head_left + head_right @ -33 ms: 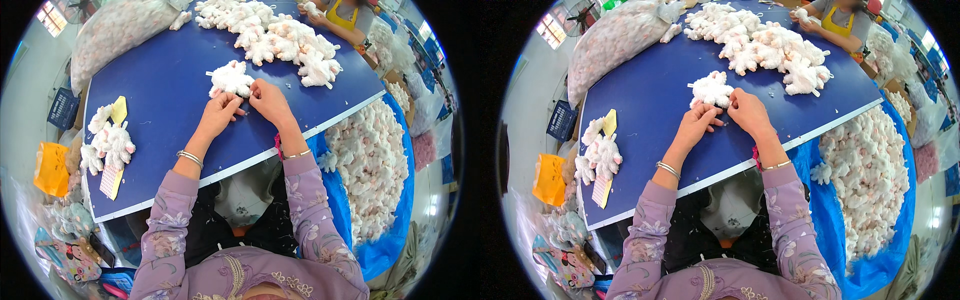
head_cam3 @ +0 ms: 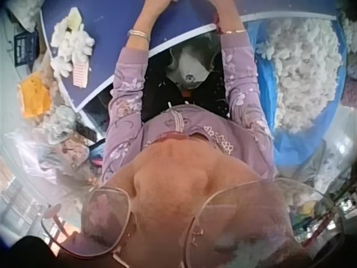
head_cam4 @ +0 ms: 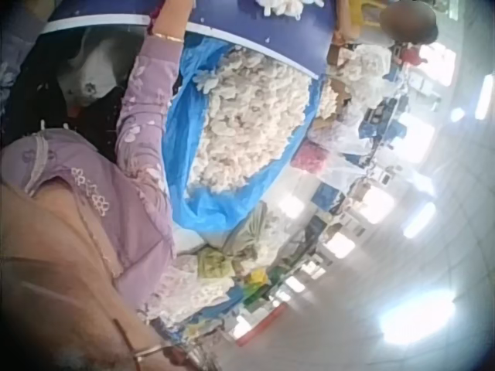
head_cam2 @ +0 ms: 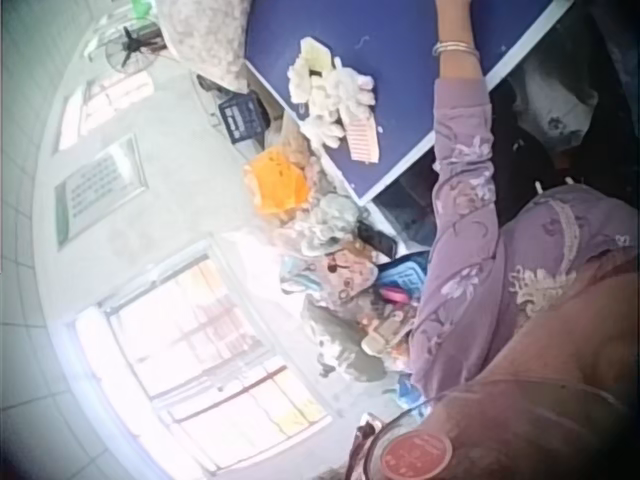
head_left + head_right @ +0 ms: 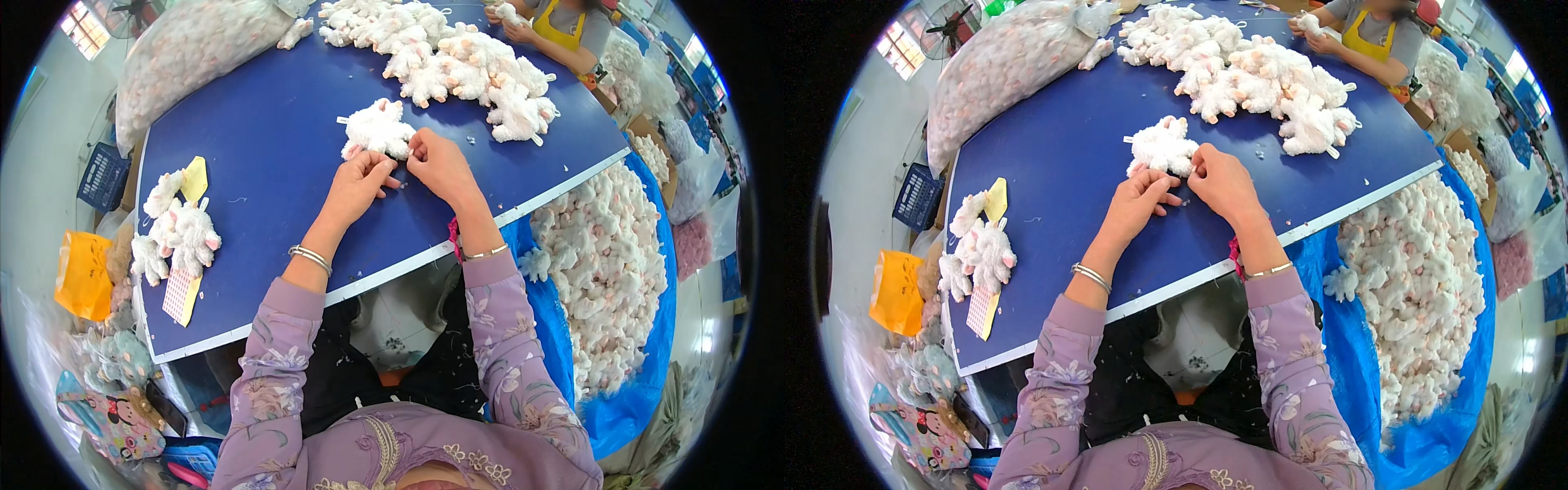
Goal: The person trims the fur on small white stuffed animals using scissors. They pick up each toy, snip stray fibers, and place the finished items on a pile on the table.
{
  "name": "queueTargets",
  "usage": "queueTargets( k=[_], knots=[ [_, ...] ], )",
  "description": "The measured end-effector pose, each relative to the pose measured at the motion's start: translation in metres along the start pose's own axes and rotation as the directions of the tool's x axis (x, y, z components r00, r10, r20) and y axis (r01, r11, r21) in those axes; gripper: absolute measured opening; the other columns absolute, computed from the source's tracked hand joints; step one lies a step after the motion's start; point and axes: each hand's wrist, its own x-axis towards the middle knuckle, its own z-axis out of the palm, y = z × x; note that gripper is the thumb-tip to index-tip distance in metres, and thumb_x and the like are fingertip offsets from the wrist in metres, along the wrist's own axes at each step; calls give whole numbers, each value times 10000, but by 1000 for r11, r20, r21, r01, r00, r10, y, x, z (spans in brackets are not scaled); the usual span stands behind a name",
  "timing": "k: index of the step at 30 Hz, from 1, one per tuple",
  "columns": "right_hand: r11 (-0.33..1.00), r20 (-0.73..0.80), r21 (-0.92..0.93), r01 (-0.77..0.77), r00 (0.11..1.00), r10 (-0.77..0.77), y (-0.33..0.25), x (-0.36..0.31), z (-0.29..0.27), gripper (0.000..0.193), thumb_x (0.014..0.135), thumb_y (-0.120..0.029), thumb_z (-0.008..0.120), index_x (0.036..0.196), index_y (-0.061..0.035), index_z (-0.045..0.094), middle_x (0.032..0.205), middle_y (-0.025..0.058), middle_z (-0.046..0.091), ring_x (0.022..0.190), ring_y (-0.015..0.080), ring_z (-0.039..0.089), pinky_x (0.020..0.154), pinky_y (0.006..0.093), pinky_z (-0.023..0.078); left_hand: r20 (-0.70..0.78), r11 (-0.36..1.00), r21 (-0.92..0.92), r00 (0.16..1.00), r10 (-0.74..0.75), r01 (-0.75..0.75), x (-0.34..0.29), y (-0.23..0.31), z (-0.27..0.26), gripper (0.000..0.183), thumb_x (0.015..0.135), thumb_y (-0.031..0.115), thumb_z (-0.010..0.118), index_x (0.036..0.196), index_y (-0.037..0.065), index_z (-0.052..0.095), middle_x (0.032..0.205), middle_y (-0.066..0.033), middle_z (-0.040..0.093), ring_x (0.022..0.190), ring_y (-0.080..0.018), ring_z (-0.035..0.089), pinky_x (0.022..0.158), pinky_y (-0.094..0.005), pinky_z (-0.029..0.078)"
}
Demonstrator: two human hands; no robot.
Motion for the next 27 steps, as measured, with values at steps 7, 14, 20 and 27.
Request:
queueTargets(
  k=[7, 14, 20, 27],
  knots=[
    [962, -109, -165, 219, 965, -238, 1, -5, 6, 301, 759, -143, 689, 1019, -54, 566, 1057, 125, 627, 942, 288, 592, 788, 375, 471, -19, 993, -103, 998, -62, 60, -2, 3, 0, 233, 963, 227, 524, 1055, 25, 594, 1069, -90, 663, 849, -148, 675, 662, -232, 499],
    [889, -166, -266, 374, 890, -424, 5, -7, 14, 263, 764, -158, 676, 1012, -124, 596, 1007, 69, 626, 976, 301, 572, 820, 445, 456, -18, 992, -120, 999, -33, 30, -1, 0, -1, 222, 941, 207, 546, 994, 1, 609, 957, -67, 664, 779, -137, 671, 628, -242, 511],
    [927, -29, -245, 284, 954, -299, -4, -5, 11, 189, 768, -139, 673, 935, -82, 604, 882, 101, 622, 879, 300, 593, 763, 419, 467, 0, 993, -98, 998, -60, 60, 0, 0, -4, 241, 949, 207, 533, 993, -15, 616, 916, -75, 664, 760, -132, 661, 621, -231, 510],
    [888, -278, 106, 448, 870, -406, -18, -14, 8, 125, 740, -52, 640, 840, -70, 567, 846, 104, 592, 811, 318, 580, 705, 406, 469, 59, 929, -330, 986, -158, 169, -6, 13, -3, 417, 930, 412, 554, 1139, 51, 571, 1016, -39, 637, 839, -117, 632, 656, -249, 492]
  ],
)
